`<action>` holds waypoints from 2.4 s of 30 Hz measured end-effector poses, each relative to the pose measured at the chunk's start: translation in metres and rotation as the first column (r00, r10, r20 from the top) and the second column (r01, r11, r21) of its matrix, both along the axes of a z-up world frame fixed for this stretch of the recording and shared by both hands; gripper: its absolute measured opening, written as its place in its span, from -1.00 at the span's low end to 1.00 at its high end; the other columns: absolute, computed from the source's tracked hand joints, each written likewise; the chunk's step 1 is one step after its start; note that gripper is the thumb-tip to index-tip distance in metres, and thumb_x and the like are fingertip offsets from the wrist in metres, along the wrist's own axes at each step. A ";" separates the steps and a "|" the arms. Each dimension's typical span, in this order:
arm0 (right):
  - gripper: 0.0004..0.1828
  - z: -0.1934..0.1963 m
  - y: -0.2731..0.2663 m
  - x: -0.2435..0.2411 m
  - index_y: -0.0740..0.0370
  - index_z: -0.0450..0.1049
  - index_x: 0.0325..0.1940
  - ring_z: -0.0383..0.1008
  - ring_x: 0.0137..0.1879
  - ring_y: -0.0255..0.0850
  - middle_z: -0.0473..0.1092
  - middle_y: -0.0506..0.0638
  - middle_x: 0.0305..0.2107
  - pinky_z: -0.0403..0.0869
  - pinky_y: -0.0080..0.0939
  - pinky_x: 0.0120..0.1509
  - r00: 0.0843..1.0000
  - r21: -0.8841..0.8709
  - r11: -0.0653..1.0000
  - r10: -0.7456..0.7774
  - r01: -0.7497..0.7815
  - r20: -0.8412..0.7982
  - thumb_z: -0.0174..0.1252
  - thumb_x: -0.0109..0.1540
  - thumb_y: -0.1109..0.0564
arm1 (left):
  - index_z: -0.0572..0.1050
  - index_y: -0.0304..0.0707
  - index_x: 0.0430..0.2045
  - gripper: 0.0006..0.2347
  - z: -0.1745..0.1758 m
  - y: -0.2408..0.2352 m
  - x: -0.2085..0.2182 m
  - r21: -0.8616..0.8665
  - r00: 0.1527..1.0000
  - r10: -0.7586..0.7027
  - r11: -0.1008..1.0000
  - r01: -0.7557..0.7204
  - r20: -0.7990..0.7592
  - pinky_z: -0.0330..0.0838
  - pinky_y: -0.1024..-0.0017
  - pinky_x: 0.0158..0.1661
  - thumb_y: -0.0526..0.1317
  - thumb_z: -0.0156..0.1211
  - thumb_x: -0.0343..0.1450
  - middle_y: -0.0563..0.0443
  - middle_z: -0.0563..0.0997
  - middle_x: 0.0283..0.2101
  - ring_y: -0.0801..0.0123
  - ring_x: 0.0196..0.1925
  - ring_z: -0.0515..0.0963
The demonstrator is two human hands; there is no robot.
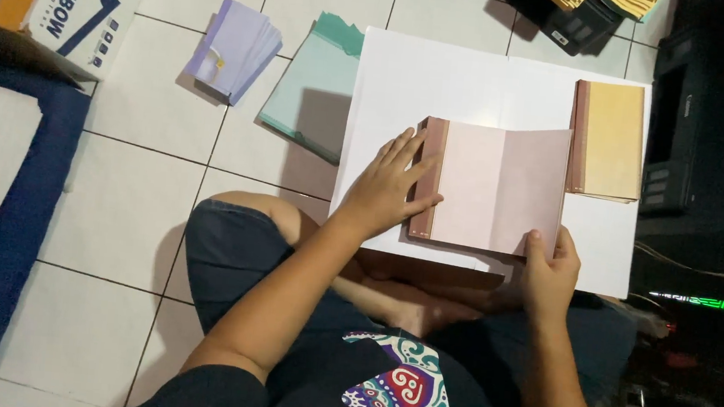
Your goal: Manually folding individual sheets of paper from a stack and piling them up.
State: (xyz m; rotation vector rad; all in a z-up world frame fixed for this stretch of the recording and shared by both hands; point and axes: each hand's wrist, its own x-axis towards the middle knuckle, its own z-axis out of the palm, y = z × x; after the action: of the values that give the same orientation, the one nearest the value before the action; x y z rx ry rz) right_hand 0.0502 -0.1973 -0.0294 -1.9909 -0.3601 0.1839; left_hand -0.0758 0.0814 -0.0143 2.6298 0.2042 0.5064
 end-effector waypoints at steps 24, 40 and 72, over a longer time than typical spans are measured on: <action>-0.51 0.039 0.025 -0.020 0.42 0.44 0.29 0.49 0.10 0.27 0.49 0.41 -0.11 0.40 0.23 0.10 0.997 -0.232 0.972 0.005 -0.024 -0.082 0.23 0.38 0.05 | 0.37 -0.12 0.26 -0.34 -0.008 0.001 0.001 -0.151 1.000 -0.006 0.989 0.006 0.002 -0.02 0.05 0.44 0.27 0.19 0.35 -0.31 0.29 0.41 -0.01 0.48 0.23; -0.51 0.037 0.023 -0.017 0.45 0.44 0.28 0.50 0.08 0.28 0.49 0.41 -0.11 0.41 0.23 0.09 0.997 -0.241 0.970 -0.001 -0.018 -0.079 0.23 0.39 0.04 | 0.40 -0.14 0.25 -0.35 -0.015 0.002 0.002 -0.176 0.999 0.000 0.984 0.006 0.033 -0.02 0.04 0.44 0.19 0.27 0.32 -0.29 0.31 0.39 0.02 0.47 0.25; -0.66 0.001 -0.023 0.015 0.26 0.51 0.17 0.47 -0.25 -0.02 0.48 0.17 -0.35 0.42 -0.09 -0.19 0.995 -0.305 0.951 0.068 -0.041 0.078 0.31 0.32 0.17 | 0.45 -0.11 0.22 -0.36 -0.020 0.002 0.004 -0.154 0.998 0.030 0.988 -0.020 0.061 0.03 0.06 0.43 0.18 0.32 0.28 -0.23 0.34 0.38 0.06 0.45 0.30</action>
State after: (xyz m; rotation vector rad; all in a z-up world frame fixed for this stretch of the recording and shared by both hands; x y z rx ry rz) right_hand 0.0651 -0.2203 -0.0286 -2.2994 -0.4658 0.1970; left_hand -0.0720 0.0832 -0.0345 2.4611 0.2467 0.5590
